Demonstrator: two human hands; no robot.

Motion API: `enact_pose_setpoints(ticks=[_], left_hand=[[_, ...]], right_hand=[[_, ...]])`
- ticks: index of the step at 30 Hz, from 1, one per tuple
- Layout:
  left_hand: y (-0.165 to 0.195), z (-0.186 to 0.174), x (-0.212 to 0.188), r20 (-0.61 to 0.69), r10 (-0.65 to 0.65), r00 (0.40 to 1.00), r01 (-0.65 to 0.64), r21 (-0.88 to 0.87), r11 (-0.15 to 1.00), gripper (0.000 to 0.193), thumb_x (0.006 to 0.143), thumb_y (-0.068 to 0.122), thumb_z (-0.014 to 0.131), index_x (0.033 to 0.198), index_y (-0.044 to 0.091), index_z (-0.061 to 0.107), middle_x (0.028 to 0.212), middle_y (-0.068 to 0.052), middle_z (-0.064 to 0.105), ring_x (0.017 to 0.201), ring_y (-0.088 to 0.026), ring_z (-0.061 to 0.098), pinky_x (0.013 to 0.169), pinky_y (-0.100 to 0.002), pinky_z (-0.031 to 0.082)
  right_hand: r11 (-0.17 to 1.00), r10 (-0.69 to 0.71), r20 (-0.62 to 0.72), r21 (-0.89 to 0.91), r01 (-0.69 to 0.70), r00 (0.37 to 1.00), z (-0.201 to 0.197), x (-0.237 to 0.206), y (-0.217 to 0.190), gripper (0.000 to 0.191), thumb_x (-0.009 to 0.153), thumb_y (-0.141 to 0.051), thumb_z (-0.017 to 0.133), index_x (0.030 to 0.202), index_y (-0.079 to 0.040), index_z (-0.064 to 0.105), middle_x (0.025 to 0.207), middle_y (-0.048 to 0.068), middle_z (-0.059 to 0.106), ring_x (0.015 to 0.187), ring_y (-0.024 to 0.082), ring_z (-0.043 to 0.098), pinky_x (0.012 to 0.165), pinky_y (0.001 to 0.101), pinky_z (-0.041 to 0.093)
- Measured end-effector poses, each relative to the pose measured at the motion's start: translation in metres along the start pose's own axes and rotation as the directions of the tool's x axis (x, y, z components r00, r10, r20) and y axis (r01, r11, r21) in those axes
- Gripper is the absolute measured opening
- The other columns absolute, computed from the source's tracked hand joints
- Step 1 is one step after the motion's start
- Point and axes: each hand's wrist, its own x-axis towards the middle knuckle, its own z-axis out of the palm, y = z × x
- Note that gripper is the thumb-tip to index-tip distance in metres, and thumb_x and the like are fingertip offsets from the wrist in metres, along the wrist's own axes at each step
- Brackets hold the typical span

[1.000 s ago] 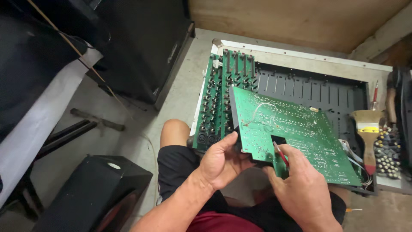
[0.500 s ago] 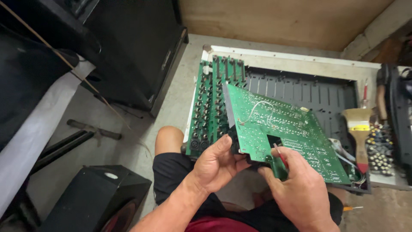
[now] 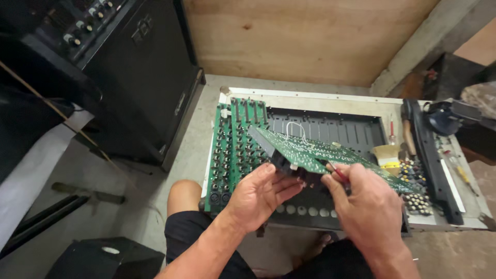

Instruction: The person sits with an audio mixer channel circuit board on their lap and works on it with a screwdriver, prying and adjusting components along the board's edge connectors. They flip the board over, continue working on the component side, and brush dust off the board with a large brush before resuming work with the screwdriver.

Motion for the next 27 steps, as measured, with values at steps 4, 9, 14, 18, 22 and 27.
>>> enact_pose_setpoints(ticks=[4, 9, 14, 18, 22, 27], left_hand=[[0.002, 0.015, 0.012, -0.013, 0.020, 1.000, -0.020, 0.028, 0.999, 0.026, 0.105, 0.022, 0.054, 0.119, 0.001, 0.061, 0.122, -0.015, 0.069, 0.117, -0.032, 0.066, 0.109, -0.049, 0.050], [0.001, 0.029, 0.025, 0.001, 0.027, 1.000, -0.027, 0.041, 0.999, 0.025, 0.104, 0.016, 0.054, 0.125, 0.002, 0.056, 0.125, -0.015, 0.066, 0.119, -0.032, 0.064, 0.108, -0.049, 0.051], [-0.003, 0.038, 0.048, 0.034, 0.021, 0.999, -0.023, 0.074, 0.997, 0.030, 0.103, 0.015, 0.054, 0.130, 0.002, 0.054, 0.129, -0.014, 0.064, 0.120, -0.032, 0.065, 0.105, -0.048, 0.052], [-0.005, 0.036, 0.076, -0.005, 0.017, 1.000, -0.015, 0.233, 0.972, 0.038, 0.100, 0.016, 0.057, 0.135, 0.002, 0.057, 0.131, -0.010, 0.065, 0.115, -0.026, 0.064, 0.102, -0.043, 0.053], [-0.008, 0.015, 0.090, -0.108, 0.120, 0.987, -0.054, 0.478, 0.877, 0.041, 0.097, 0.024, 0.062, 0.129, -0.001, 0.063, 0.125, -0.009, 0.068, 0.109, -0.021, 0.066, 0.097, -0.038, 0.055], [0.000, -0.018, 0.091, -0.314, 0.191, 0.930, 0.043, 0.609, 0.792, 0.046, 0.094, 0.031, 0.071, 0.123, -0.005, 0.066, 0.115, -0.017, 0.066, 0.103, -0.023, 0.064, 0.093, -0.037, 0.055]], right_hand=[[0.989, -0.136, -0.026, 0.057, 0.137, 0.990, -0.012, 0.016, 0.010, 0.019, 0.089, -0.019, 0.077, 0.094, -0.003, 0.067, 0.094, 0.012, 0.073, 0.085, 0.032, 0.071, 0.074, 0.0404, 0.055], [0.968, -0.204, -0.149, 0.117, 0.222, 0.968, -0.022, 0.020, 0.019, 0.017, 0.091, -0.013, 0.074, 0.103, -0.002, 0.068, 0.103, 0.014, 0.072, 0.089, 0.030, 0.071, 0.075, 0.0370, 0.057], [0.992, -0.079, -0.236, 0.072, 0.099, 0.969, -0.024, 0.033, 0.038, 0.014, 0.094, -0.013, 0.077, 0.105, -0.004, 0.075, 0.094, 0.014, 0.071, 0.075, 0.027, 0.068, 0.069, 0.0357, 0.053], [0.986, -0.149, -0.343, 0.021, 0.166, 0.928, -0.027, 0.055, 0.055, 0.010, 0.099, -0.011, 0.077, 0.107, -0.004, 0.075, 0.094, 0.014, 0.071, 0.080, 0.028, 0.068, 0.072, 0.0371, 0.052], [0.974, -0.190, -0.409, 0.037, 0.224, 0.892, -0.038, 0.076, 0.065, 0.013, 0.099, -0.011, 0.079, 0.107, -0.003, 0.074, 0.095, 0.014, 0.071, 0.080, 0.027, 0.068, 0.071, 0.0361, 0.052], [0.978, -0.187, -0.486, -0.006, 0.210, 0.854, -0.070, 0.082, 0.076, 0.011, 0.105, -0.011, 0.081, 0.106, -0.002, 0.075, 0.090, 0.011, 0.069, 0.077, 0.021, 0.066, 0.073, 0.0332, 0.051]])
